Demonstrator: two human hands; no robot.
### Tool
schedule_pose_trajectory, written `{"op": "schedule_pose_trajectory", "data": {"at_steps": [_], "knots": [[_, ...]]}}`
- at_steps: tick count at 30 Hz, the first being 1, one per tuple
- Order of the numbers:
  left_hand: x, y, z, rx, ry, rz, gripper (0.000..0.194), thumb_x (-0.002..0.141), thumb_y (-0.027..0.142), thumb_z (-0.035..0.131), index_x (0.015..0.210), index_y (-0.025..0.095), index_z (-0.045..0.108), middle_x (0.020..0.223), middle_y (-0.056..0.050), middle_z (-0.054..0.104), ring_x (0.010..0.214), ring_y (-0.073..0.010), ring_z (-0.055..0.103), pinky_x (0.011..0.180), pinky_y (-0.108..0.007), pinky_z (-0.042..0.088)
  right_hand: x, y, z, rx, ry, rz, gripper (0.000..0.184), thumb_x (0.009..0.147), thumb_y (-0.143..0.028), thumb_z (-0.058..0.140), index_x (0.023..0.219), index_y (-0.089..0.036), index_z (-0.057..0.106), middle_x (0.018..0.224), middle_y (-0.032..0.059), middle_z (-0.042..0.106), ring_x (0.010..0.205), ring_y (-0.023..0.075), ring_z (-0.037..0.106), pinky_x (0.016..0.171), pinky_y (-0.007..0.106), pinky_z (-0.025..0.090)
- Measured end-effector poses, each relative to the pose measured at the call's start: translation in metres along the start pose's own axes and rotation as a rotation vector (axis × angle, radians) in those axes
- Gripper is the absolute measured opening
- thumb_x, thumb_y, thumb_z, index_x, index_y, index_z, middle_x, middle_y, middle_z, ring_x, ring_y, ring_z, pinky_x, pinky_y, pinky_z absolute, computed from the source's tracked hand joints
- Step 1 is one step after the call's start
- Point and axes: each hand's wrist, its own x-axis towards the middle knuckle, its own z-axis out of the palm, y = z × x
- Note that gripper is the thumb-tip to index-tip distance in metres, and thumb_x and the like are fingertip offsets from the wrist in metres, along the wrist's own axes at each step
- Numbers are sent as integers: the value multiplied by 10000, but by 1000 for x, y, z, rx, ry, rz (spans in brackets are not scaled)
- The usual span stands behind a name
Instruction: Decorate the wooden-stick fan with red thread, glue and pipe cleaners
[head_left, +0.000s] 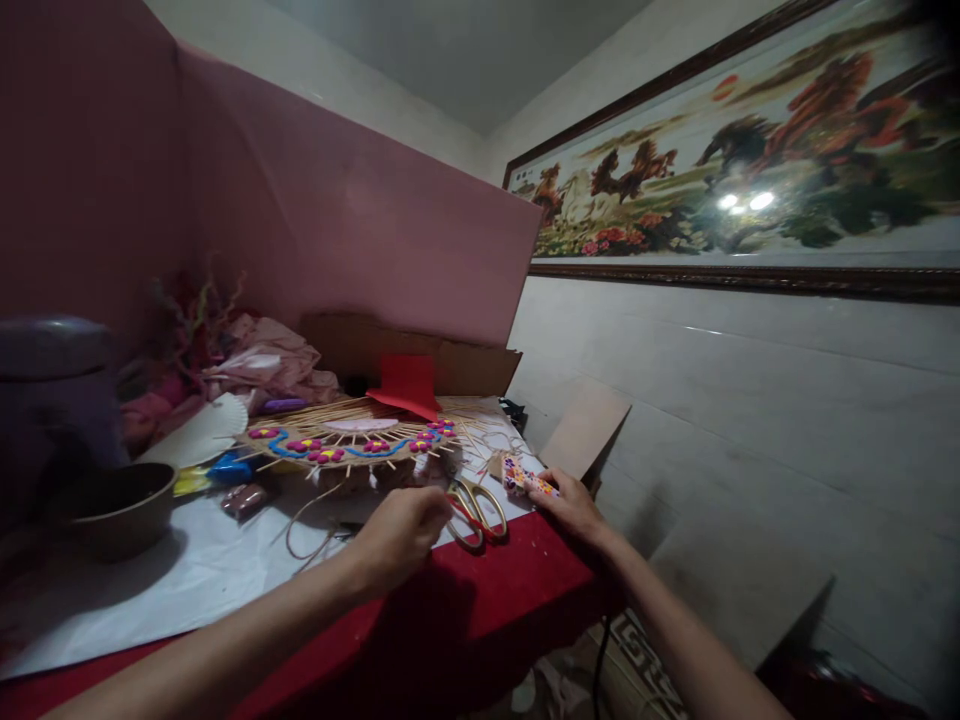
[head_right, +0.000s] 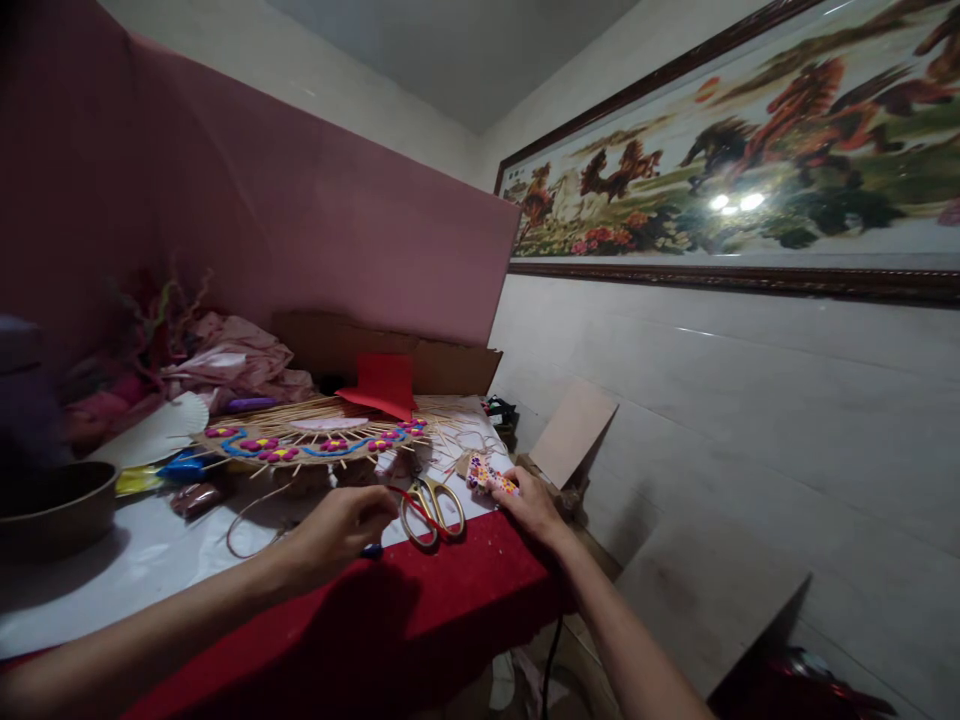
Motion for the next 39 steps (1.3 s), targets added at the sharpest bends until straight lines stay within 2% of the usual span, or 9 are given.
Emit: {"op": "schedule_pose_trajectory", "data": {"at_steps": [4, 8, 14, 18, 21, 25, 29, 32, 39], "knots": [[49, 15, 26, 559, -99, 81, 336, 799, 148, 468, 1084, 209, 635, 957, -103, 686, 898, -236, 631, 739, -317, 464, 0, 4, 0, 40, 0, -5, 339, 730, -460, 541, 878, -167, 621, 848, 59, 680, 759, 214, 603, 650, 284, 415], [91, 17, 51, 653, -105, 67, 468, 831, 135, 434, 1287, 202, 519, 1055, -168, 649, 982, -277, 604, 776, -365, 475, -1, 4, -1, 65, 2, 6, 320, 740, -443, 558, 897, -171, 621, 848, 49, 675, 761, 208, 596, 660, 283, 413], [126, 9, 61, 713, -185, 54, 395, 849, 115, 394, 1102, 217, 678, 976, -177, 668, 951, -289, 621, 759, -375, 482, 1, 8, -2, 308, 5, 51, 318, 690, -442, 665, 857, -172, 642, 789, 27, 662, 736, 194, 566, 651, 285, 397], [132, 8, 59, 729, -219, 57, 381, 830, 115, 426, 1058, 242, 704, 975, -165, 679, 961, -300, 621, 749, -369, 478, 8, 16, -3, 743, 51, 143, 356, 587, -405, 770, 805, -159, 631, 701, -1, 627, 630, 139, 531, 578, 243, 397], [133, 10, 58, 744, -221, 66, 367, 819, 113, 430, 1020, 216, 720, 982, -172, 680, 981, -313, 610, 769, -381, 471, 12, 14, -14, 849, 76, 161, 368, 653, -440, 729, 847, -148, 618, 680, -1, 606, 566, 104, 496, 499, 207, 364], [132, 12, 59, 760, -215, 72, 362, 810, 102, 426, 1001, 181, 723, 979, -177, 680, 978, -304, 608, 788, -378, 465, 7, -1, -41, 1027, 126, 144, 348, 702, -432, 699, 901, -164, 600, 801, 26, 624, 587, 95, 506, 450, 185, 353], [131, 10, 59, 753, -203, 88, 364, 808, 95, 422, 995, 181, 723, 969, -174, 683, 970, -294, 609, 793, -376, 460, 2, -22, -60, 1443, 127, 115, 280, 688, -344, 735, 864, -163, 612, 778, 34, 620, 568, 94, 489, 410, 179, 364], [129, 8, 58, 735, -174, 98, 365, 811, 90, 416, 989, 182, 720, 968, -171, 679, 959, -286, 611, 789, -373, 457, 4, -32, -61, 1474, 104, 152, 262, 678, -332, 755, 801, -152, 609, 713, 17, 589, 516, 74, 446, 365, 157, 342], [106, 7, 48, 656, -63, 116, 310, 830, 97, 399, 980, 152, 665, 945, -136, 676, 927, -243, 618, 740, -313, 441, 19, -34, -40, 1327, -25, 328, 335, 601, -309, 827, 715, -128, 569, 622, -9, 540, 436, 34, 389, 299, 109, 264]]}}
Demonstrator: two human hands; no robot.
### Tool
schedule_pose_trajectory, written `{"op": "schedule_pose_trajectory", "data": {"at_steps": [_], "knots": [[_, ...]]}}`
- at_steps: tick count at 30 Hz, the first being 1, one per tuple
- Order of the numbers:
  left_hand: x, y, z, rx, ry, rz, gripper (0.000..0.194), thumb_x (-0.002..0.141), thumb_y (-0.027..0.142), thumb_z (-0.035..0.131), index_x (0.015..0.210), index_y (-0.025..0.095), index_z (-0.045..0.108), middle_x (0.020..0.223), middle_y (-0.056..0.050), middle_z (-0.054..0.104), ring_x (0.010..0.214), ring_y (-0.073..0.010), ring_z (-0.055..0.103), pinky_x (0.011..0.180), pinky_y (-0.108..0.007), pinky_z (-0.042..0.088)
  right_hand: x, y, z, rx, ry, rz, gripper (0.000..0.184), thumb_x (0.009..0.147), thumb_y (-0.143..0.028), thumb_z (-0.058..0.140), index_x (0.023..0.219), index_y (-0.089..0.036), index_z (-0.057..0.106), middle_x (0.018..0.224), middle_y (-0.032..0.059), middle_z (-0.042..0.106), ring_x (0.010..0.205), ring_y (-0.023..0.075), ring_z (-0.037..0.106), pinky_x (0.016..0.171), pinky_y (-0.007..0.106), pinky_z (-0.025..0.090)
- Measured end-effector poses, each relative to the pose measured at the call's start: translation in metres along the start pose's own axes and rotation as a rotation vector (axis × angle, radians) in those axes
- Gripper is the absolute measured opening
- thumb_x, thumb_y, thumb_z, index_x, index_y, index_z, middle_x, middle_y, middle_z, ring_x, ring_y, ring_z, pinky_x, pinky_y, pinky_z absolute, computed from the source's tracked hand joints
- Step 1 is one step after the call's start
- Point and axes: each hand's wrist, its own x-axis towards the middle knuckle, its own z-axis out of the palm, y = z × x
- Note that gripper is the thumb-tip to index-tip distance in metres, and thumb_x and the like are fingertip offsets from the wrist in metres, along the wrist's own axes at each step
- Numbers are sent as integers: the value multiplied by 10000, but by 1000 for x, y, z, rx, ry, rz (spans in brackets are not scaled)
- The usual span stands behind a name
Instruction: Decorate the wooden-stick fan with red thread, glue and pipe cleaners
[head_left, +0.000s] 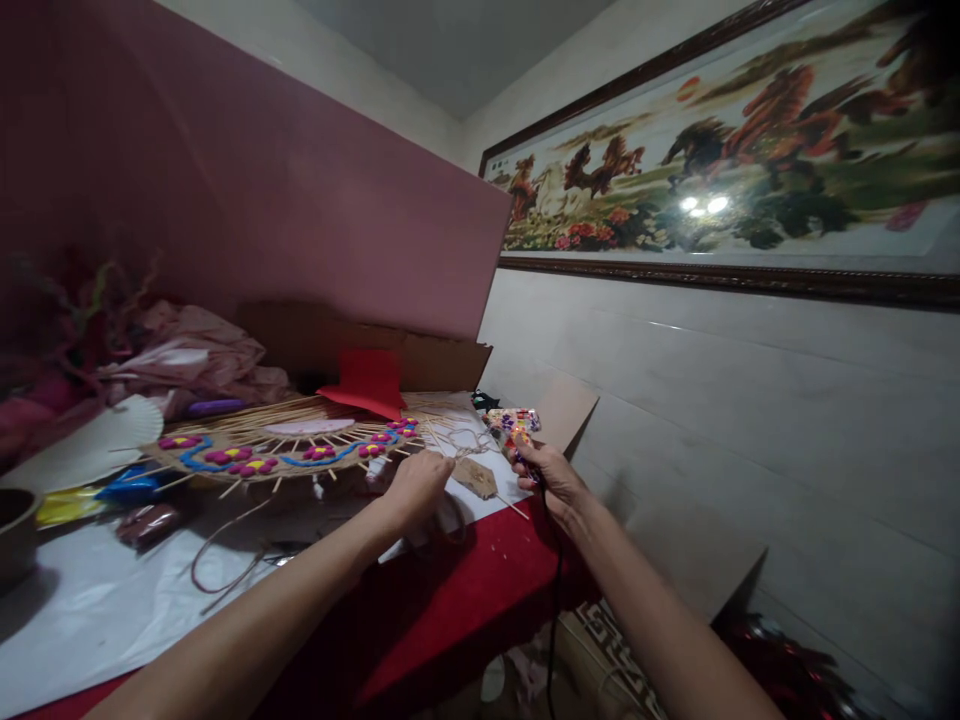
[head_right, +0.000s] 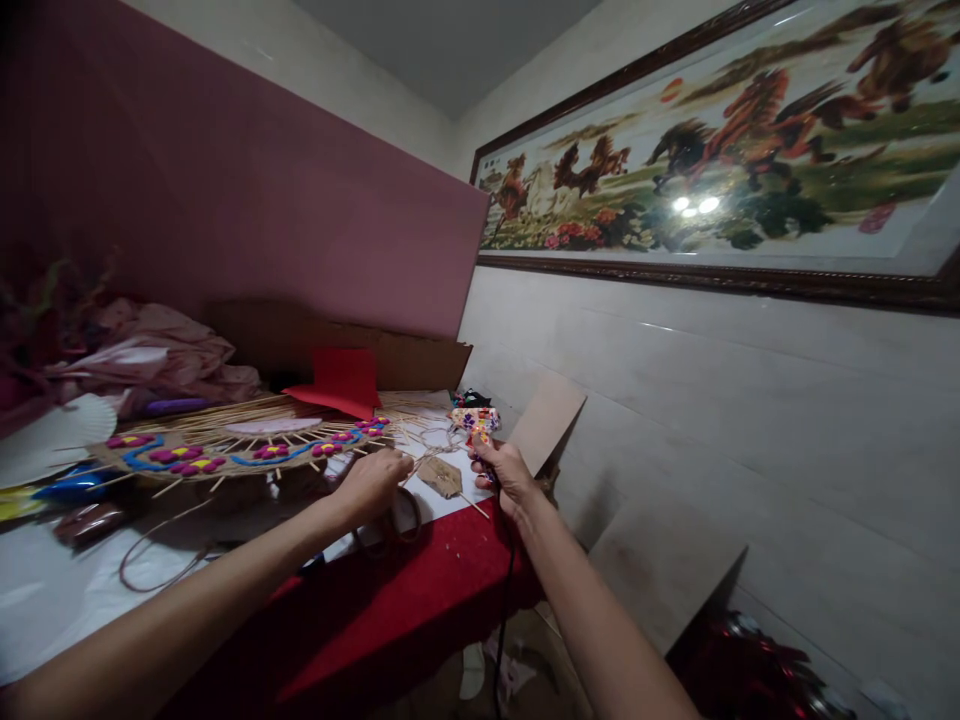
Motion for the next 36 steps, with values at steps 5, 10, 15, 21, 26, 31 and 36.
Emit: {"op": "schedule_pose_trajectory", "data": {"at_steps": [5, 10, 15, 21, 26, 31, 36], "knots": [[-32, -3, -4, -130, 51, 7, 220, 861, 237, 451, 872, 190, 666, 883, -73, 685, 862, -209, 618, 703, -279, 414, 7, 1, 3, 33, 15, -40, 325, 599, -271, 816, 761, -147, 563, 619, -27, 538, 433, 33, 397, 296, 104, 270], [-63, -5, 2, -473, 65, 32, 280, 841, 164, 423, 776, 185, 695, 799, -61, 673, 724, -166, 593, 643, -256, 389, 19, -4, 9, 49, 55, -95, 325, 603, -270, 811, 762, -168, 546, 603, -47, 531, 412, 30, 384, 292, 110, 287], [-84, 1, 4, -710, 105, 39, 298, 797, 109, 425, 798, 191, 712, 828, -51, 687, 754, -159, 597, 673, -247, 401, 20, 2, 11, 33, 42, -50, 338, 619, -302, 810, 765, -157, 542, 601, -33, 534, 412, 32, 392, 289, 104, 282], [-91, 3, 4, -983, 155, -184, 184, 744, 138, 498, 742, 163, 681, 718, -28, 700, 691, -161, 615, 645, -240, 422, 10, 24, 5, 34, 31, 25, 334, 634, -299, 806, 761, -150, 535, 617, -22, 543, 402, 21, 377, 285, 94, 277], [-89, -5, 11, -960, 268, -249, 201, 784, 216, 490, 787, 155, 681, 779, -51, 708, 735, -173, 620, 681, -259, 436, 9, 39, -1, 55, 65, 26, 343, 651, -320, 796, 742, -171, 500, 597, -36, 529, 379, 18, 359, 280, 98, 284], [-89, -6, 17, -990, 276, -262, 198, 778, 240, 507, 795, 157, 685, 790, -52, 714, 742, -176, 629, 681, -262, 447, 10, 40, -4, 69, 55, 65, 328, 676, -316, 777, 734, -172, 487, 587, -37, 520, 365, 15, 345, 277, 96, 274], [-92, -2, 14, -930, 329, -228, 212, 806, 270, 486, 793, 170, 673, 765, -35, 698, 714, -163, 614, 670, -260, 440, 7, 41, -4, 92, 35, 93, 306, 691, -301, 766, 735, -161, 498, 607, -22, 533, 369, 14, 367, 278, 89, 259]]}}
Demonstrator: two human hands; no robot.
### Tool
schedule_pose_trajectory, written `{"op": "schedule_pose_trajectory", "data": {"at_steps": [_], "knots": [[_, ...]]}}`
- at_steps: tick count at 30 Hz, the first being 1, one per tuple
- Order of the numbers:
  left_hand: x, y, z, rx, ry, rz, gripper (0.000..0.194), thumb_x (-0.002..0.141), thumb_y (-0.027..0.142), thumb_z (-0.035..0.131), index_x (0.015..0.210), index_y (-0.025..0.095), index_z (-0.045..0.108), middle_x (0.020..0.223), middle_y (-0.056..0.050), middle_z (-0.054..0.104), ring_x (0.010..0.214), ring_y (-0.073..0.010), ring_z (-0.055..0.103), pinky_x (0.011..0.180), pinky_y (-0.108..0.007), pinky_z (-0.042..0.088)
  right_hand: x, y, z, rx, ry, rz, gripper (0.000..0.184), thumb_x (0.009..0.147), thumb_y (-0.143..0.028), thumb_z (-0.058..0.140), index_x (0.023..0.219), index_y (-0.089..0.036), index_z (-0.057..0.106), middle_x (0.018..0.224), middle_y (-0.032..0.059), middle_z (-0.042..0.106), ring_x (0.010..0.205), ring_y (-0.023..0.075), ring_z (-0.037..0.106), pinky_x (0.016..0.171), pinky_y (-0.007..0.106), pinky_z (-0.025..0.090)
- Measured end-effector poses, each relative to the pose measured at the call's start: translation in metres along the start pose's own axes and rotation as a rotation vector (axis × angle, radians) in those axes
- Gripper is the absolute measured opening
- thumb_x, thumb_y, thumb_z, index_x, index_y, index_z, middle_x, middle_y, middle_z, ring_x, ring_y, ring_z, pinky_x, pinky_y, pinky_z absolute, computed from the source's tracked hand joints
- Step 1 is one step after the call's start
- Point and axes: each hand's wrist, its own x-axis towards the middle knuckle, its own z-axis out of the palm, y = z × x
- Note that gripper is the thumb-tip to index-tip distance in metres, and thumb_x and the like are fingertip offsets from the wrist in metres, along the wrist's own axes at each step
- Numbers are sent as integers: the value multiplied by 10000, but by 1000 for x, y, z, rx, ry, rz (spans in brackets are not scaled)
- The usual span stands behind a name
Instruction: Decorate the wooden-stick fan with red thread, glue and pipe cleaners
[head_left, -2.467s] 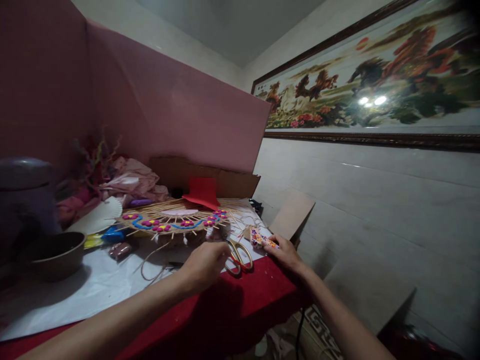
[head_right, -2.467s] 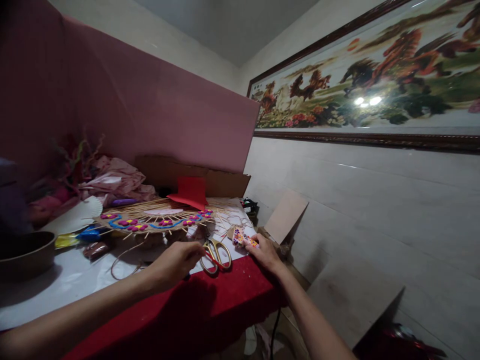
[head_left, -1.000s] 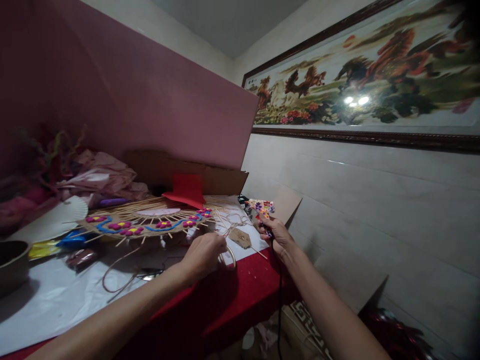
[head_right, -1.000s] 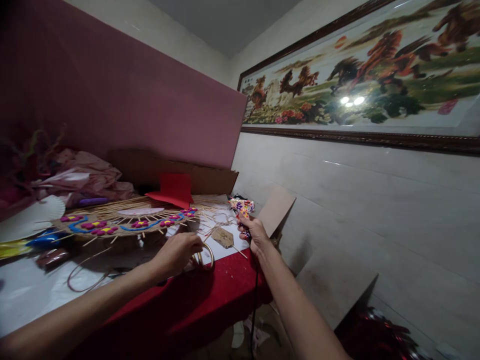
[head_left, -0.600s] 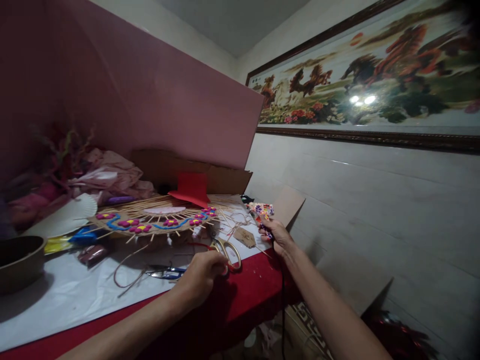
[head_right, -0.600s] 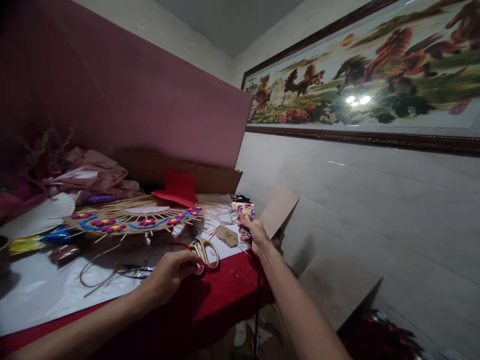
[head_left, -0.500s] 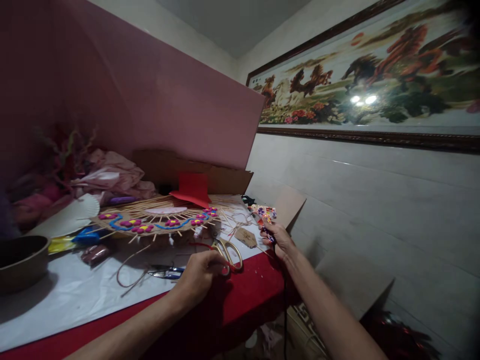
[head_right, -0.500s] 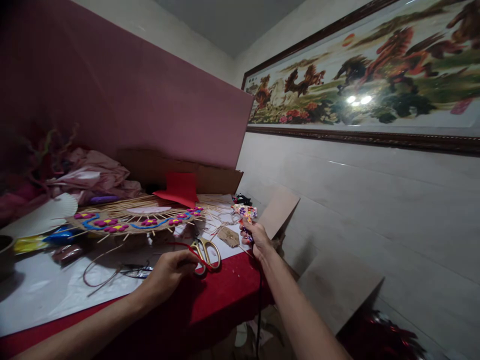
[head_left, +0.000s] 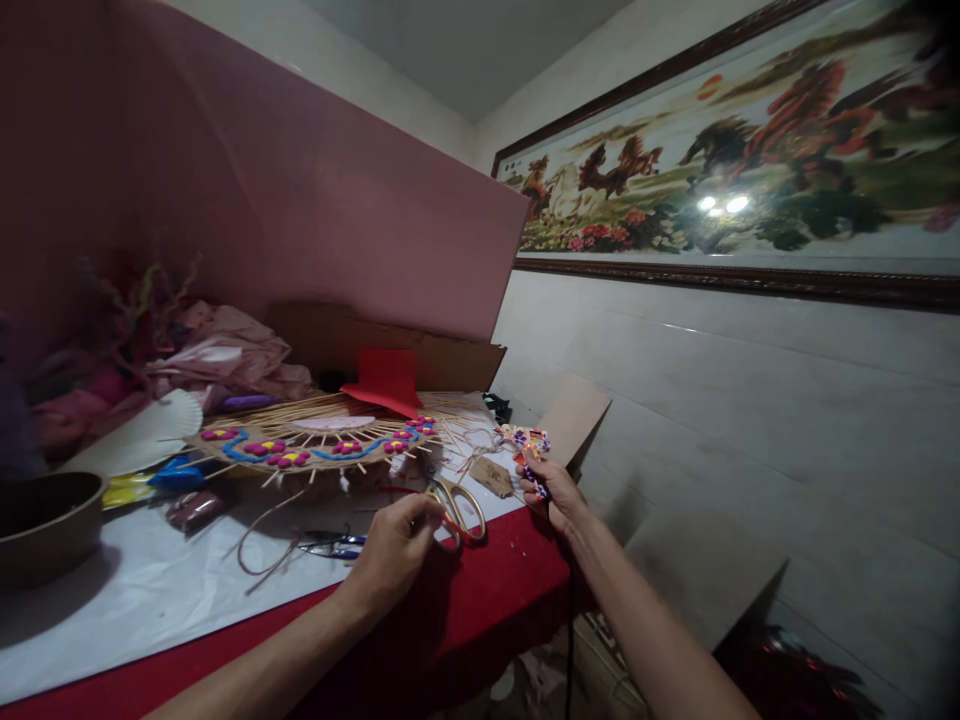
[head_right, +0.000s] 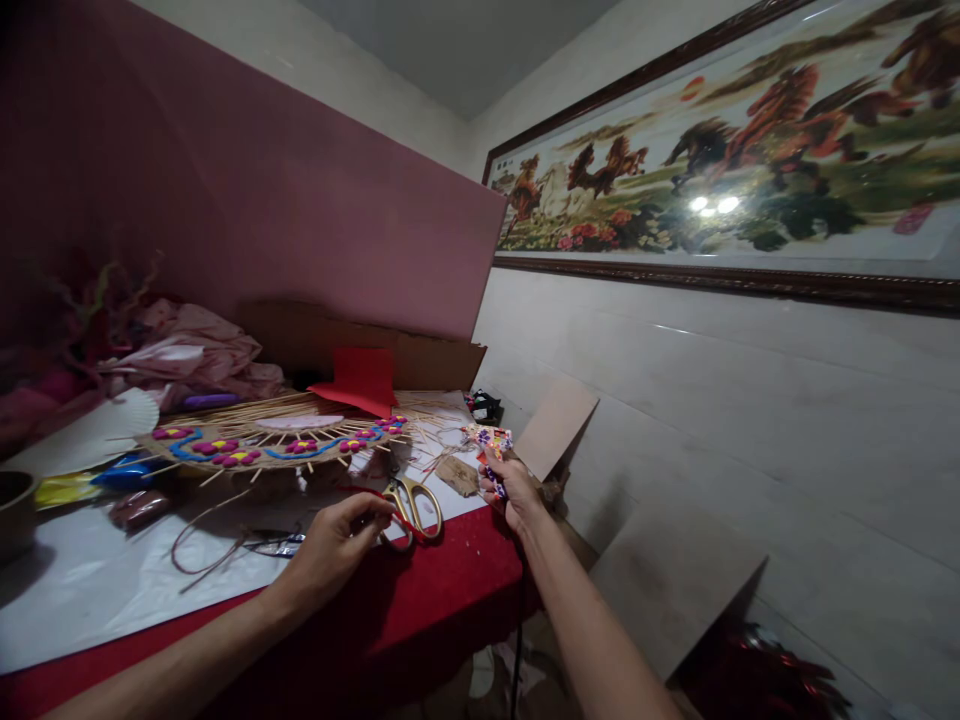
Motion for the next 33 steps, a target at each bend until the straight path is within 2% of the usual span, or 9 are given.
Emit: {"op": "schedule_pose_trajectory", "data": {"at_steps": [6, 13, 26, 33], "knots": [[-1, 4, -1, 46, 28, 19, 212, 807, 257, 475, 784, 171, 668, 723, -25, 680, 652, -148, 584, 622, -250, 424, -3, -7, 4, 81, -23, -39, 276, 725, -317, 733, 765, -163, 508, 625, -26, 523, 378, 12, 342, 288, 94, 272], [1, 3, -2, 15, 85, 16, 189, 793, 276, 504, 792, 178, 665, 767, -32, 705, 697, -160, 613, 666, -264, 444, -7, -25, 11, 154, -88, -123, 215, 732, -265, 697, 770, -195, 497, 630, -39, 482, 397, 44, 327, 289, 128, 285], [1, 0, -3, -44, 88, -19, 199, 804, 282, 493, 802, 170, 658, 686, -14, 657, 635, -141, 566, 618, -233, 409, -12, -41, 20, 236, -164, -264, 179, 781, -296, 656, 777, -199, 505, 629, -50, 411, 434, 47, 306, 337, 110, 324], [0, 2, -3, -6, 100, -16, 205, 793, 271, 499, 791, 160, 672, 674, -17, 645, 612, -140, 527, 606, -241, 396, -8, -51, 32, 249, -176, -286, 186, 775, -287, 669, 768, -196, 507, 658, -37, 466, 454, 47, 356, 352, 123, 338]]}}
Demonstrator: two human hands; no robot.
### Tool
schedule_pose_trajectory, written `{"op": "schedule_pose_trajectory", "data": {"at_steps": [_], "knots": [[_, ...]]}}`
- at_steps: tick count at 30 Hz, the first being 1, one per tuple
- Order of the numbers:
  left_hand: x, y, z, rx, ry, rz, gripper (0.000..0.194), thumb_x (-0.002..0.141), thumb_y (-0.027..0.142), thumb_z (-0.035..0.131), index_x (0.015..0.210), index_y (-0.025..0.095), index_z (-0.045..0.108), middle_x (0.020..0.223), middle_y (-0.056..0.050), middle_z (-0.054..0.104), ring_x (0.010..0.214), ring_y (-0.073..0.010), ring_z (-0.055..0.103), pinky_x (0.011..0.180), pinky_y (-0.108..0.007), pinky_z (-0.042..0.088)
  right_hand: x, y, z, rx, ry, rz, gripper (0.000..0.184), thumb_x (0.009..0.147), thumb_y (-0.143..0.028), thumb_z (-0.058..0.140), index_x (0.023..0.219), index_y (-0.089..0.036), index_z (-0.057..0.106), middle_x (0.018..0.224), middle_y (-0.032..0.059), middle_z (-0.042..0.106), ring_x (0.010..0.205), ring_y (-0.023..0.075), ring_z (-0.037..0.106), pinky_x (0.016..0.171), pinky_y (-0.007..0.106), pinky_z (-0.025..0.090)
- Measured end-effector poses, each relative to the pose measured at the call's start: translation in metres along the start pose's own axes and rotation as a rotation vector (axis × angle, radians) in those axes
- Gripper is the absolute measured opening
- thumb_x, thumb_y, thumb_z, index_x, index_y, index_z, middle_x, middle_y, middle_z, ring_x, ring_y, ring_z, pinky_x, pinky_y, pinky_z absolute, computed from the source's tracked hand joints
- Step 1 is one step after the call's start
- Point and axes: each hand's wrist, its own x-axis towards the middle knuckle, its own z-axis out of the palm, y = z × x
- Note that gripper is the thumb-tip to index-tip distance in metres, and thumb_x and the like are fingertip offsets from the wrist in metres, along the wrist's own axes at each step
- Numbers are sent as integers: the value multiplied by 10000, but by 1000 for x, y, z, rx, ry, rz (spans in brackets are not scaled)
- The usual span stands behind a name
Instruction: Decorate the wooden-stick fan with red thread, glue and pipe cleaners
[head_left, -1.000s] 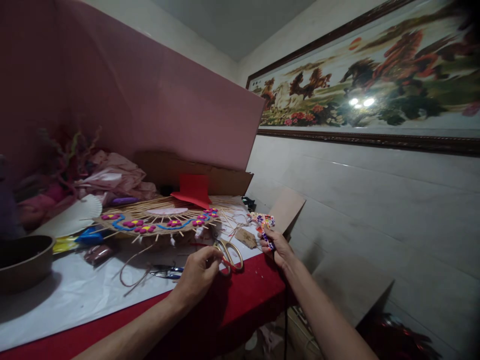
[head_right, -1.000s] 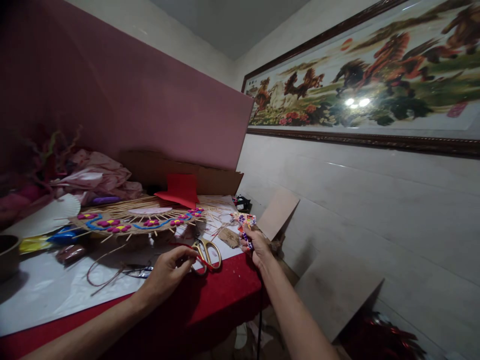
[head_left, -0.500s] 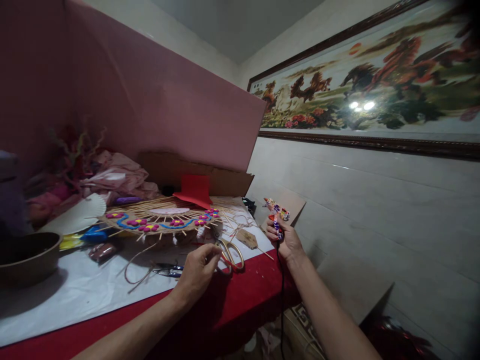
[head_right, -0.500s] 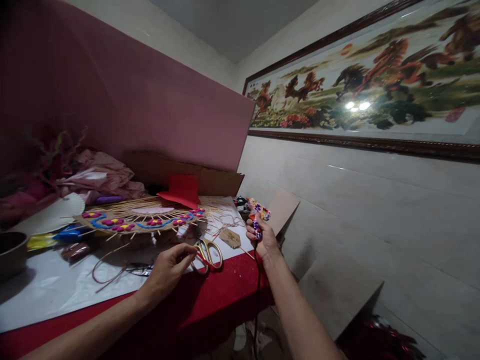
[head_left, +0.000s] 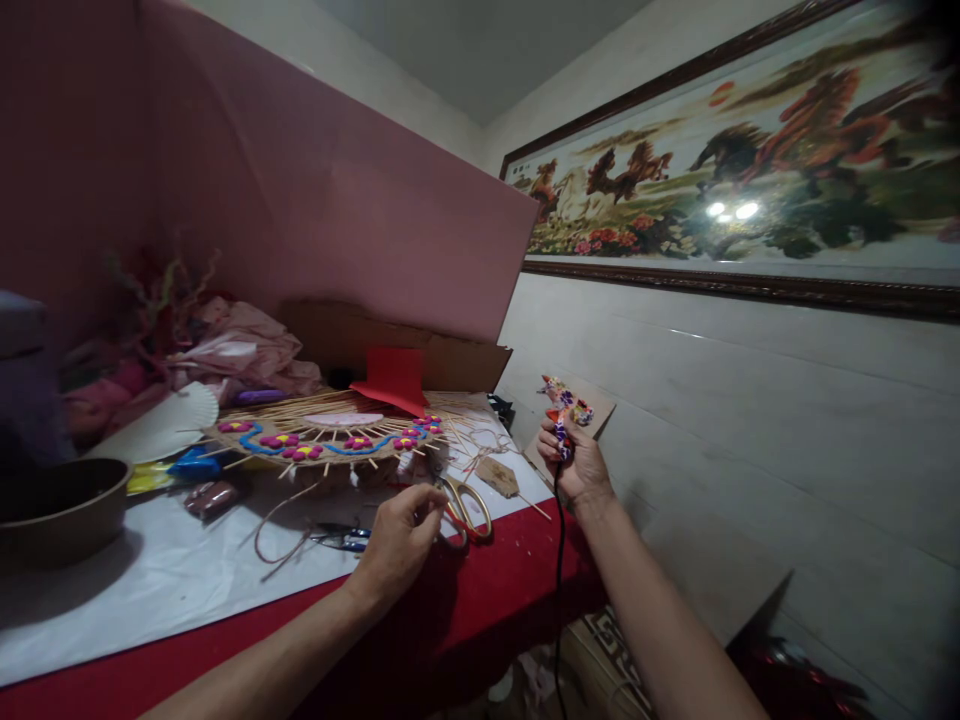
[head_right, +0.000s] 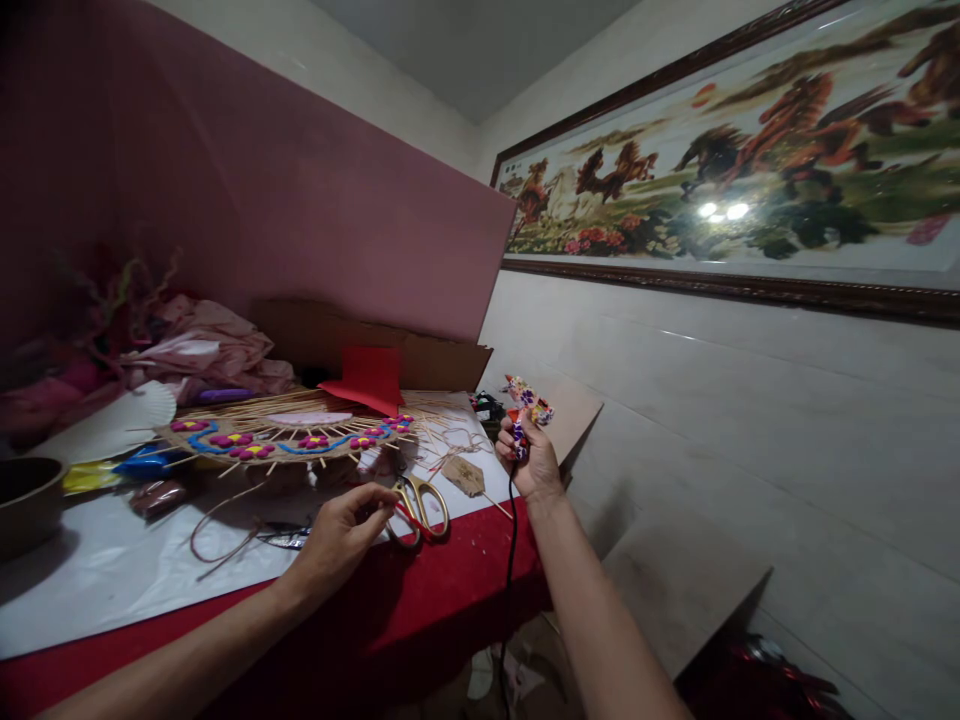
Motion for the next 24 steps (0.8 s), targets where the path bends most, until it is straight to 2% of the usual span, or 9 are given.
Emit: {"op": "schedule_pose_trajectory", "data": {"at_steps": [8, 13, 18, 24], "knots": [[1, -3, 3, -153, -26, -52, 205, 770, 313, 551, 783, 159, 685, 775, -52, 701, 726, -178, 606, 691, -275, 431, 13, -5, 20, -105, 35, -21, 237, 728, -265, 715, 756, -197, 490, 603, -64, 474, 397, 23, 328, 324, 104, 297], [5, -4, 3, -282, -6, -171, 130, 677, 273, 612, 692, 159, 674, 655, -29, 669, 621, -159, 573, 598, -260, 414, 14, 13, 17, -177, 39, 83, 299, 649, -258, 776, 734, -188, 498, 580, -53, 524, 385, 27, 366, 322, 114, 312], [10, -5, 1, -475, 20, -244, 161, 634, 296, 631, 679, 141, 637, 542, 10, 598, 431, -96, 448, 428, -221, 328, 0, 30, 6, -228, 66, 153, 339, 577, -261, 810, 734, -168, 524, 587, -47, 553, 381, 22, 382, 311, 109, 291], [13, 0, -2, -709, 33, -358, 300, 542, 317, 722, 735, 104, 638, 551, -17, 644, 404, -81, 457, 405, -210, 349, -36, 36, 13, -310, 76, 220, 294, 618, -266, 788, 744, -138, 555, 555, -56, 525, 370, 15, 353, 309, 115, 280]]}}
